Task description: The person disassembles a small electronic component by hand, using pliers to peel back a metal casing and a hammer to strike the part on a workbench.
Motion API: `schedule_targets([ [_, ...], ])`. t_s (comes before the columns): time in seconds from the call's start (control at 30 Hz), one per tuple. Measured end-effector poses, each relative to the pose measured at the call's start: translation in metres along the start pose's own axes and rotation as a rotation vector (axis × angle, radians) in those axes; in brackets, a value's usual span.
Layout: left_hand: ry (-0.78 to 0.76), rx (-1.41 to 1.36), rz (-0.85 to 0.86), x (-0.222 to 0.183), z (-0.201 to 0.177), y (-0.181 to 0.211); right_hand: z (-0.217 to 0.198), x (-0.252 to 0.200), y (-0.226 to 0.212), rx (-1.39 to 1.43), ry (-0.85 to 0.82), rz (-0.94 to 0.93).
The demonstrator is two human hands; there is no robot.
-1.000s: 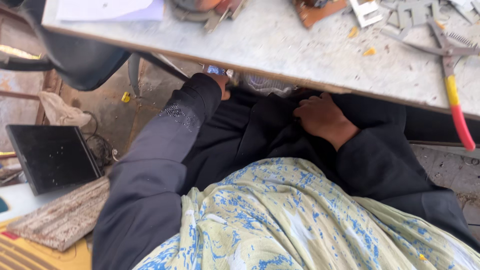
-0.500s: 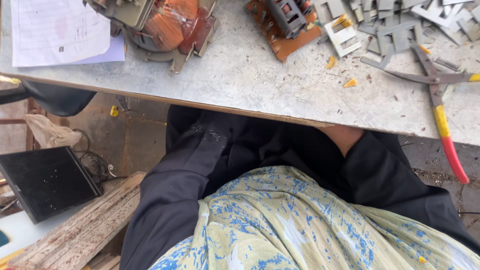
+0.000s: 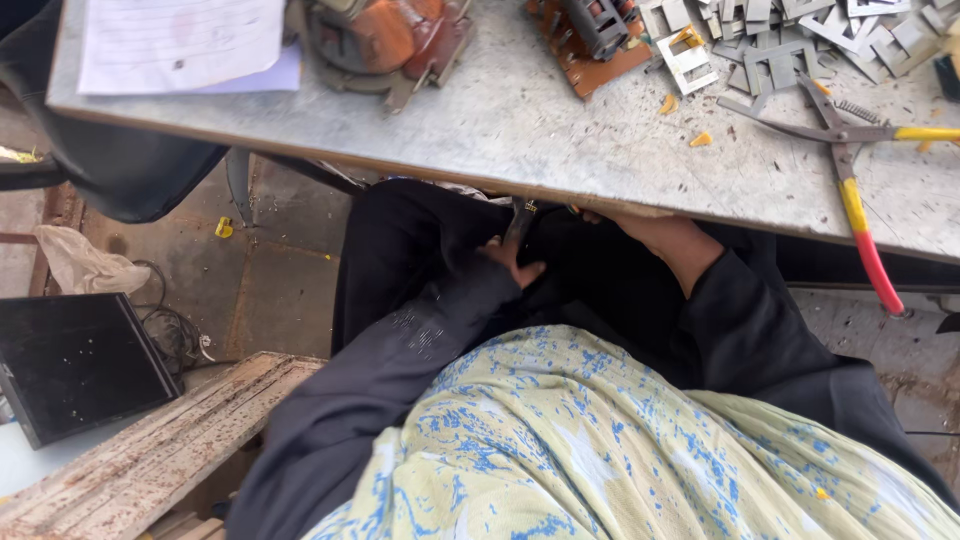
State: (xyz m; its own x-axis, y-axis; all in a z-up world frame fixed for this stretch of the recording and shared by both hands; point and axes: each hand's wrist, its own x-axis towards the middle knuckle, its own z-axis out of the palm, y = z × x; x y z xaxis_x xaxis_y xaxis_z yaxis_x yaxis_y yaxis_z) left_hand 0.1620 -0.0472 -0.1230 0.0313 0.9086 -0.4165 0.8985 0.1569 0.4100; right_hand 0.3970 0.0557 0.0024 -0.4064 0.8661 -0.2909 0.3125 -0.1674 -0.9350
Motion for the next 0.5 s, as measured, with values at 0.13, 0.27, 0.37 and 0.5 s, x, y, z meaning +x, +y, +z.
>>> schedule_targets([
  [0.13,0.192,-0.013,0.456,-0.044,-0.014,-0.028,0.011,-0.004,-0.001,0.208,-0.082,-0.053],
  [0.27,0.201,-0.533,0.526,-0.103,-0.098,-0.001,0.034,-0.032,-0.041,0.258,-0.147,-0.167],
  [0.37,0.252,-0.854,0.519,-0.141,-0.154,0.033,0.063,-0.064,-0.082,0.248,-0.14,-0.183],
  [0.5,0.286,-1.099,0.549,-0.185,-0.187,0.054,0.088,-0.112,-0.128,0.129,-0.123,-0.469],
])
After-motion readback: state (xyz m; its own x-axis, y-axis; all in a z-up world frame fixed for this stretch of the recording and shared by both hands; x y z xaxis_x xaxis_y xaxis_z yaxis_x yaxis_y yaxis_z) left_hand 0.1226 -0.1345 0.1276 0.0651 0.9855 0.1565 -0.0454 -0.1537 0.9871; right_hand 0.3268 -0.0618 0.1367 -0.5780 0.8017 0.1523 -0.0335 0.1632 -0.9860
